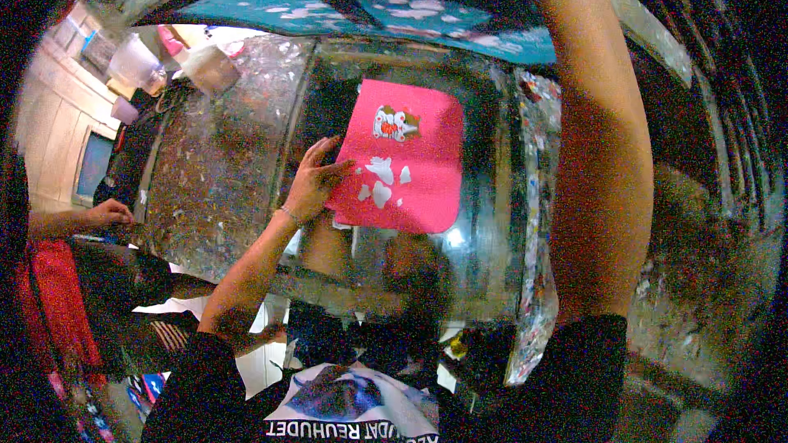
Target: The person applies white ink through a screen onto various pieces of fabric and apparel by hand with a squeegee, then removes the printed items and places them onto a side table.
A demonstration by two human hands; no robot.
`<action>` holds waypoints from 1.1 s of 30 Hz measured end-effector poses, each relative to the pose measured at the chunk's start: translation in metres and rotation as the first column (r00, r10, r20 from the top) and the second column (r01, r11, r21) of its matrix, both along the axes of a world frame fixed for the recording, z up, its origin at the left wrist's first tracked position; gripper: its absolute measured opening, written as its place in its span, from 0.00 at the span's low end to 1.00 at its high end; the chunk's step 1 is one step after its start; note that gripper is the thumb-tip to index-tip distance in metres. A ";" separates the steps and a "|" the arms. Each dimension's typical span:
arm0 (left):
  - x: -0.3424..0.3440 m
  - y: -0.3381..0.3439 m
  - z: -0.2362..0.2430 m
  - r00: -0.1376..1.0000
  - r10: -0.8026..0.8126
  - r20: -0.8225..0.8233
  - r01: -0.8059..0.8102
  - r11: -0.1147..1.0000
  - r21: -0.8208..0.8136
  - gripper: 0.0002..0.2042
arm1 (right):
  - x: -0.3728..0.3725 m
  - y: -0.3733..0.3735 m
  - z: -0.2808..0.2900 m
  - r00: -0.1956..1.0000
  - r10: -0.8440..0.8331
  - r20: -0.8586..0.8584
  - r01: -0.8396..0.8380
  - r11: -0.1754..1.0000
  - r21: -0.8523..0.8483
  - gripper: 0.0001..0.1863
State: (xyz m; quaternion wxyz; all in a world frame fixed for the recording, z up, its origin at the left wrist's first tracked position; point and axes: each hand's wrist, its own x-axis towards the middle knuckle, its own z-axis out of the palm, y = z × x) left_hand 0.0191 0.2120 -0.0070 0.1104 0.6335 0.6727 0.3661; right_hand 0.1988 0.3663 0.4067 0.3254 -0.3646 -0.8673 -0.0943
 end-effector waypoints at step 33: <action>-0.016 -0.044 0.270 0.702 0.178 -0.689 0.086 0.940 0.330 0.41 | 0.049 -0.079 -0.119 0.992 0.111 0.052 -0.119 0.976 0.182 0.27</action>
